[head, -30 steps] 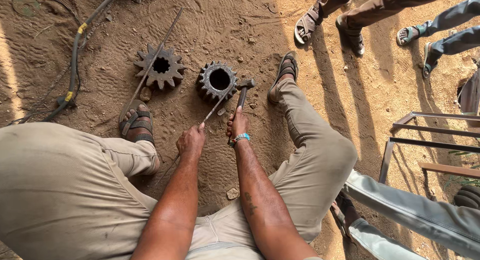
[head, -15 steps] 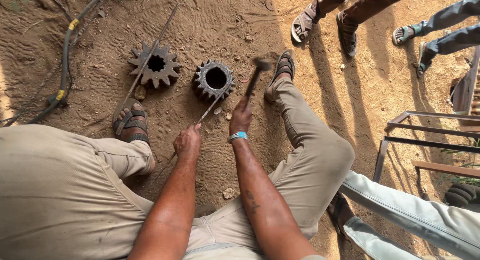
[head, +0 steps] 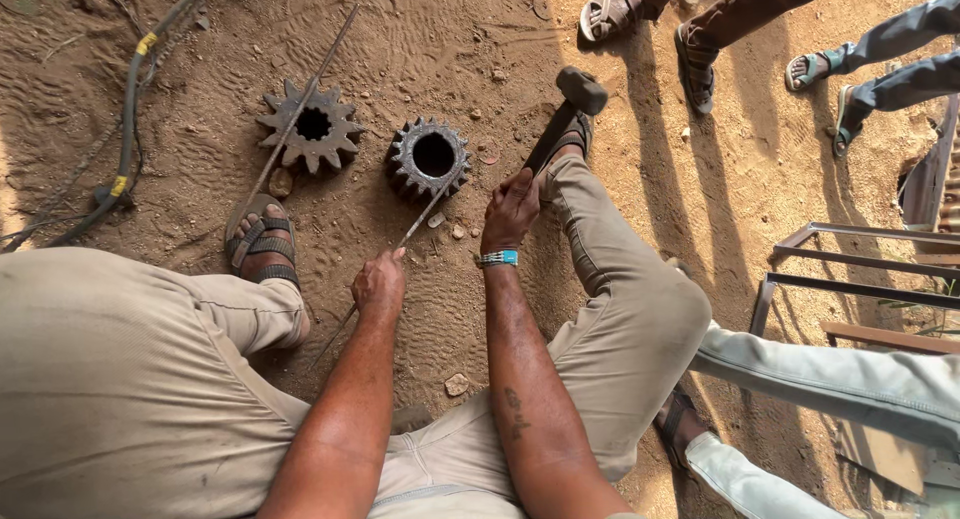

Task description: The person sits on the ground and uses a hammer and a metal rod to strike a gear-like metal part. They repeatedly hit the part to adjust or shape it while another person stands nearby.

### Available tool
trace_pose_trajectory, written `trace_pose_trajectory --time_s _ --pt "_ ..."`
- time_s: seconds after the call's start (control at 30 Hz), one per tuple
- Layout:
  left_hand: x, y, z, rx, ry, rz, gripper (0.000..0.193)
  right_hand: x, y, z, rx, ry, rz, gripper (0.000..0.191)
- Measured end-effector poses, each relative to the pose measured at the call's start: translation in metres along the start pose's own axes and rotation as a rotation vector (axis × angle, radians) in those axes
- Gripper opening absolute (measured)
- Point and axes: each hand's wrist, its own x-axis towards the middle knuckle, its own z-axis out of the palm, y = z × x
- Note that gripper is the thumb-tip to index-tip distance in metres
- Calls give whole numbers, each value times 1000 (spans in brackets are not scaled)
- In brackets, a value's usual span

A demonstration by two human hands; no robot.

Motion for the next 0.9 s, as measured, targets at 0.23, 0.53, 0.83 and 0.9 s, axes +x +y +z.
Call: trace_pose_trajectory --time_s 0.23,0.53,0.83,0.9 --pt "-4 1 -8 -53 -10 0 45 -32 37 1 -425 -278 774 51" --pt "-2 -2 -1 -56 -23 -17 47 -7 7 0 -65 -63 233 58" --pt "-9 1 -9 -118 1 3 50 -33 36 2 -427 -253 708 53" --pt "-6 -2 -7 -81 -7 12 49 -36 33 1 -236 -245 715 57"
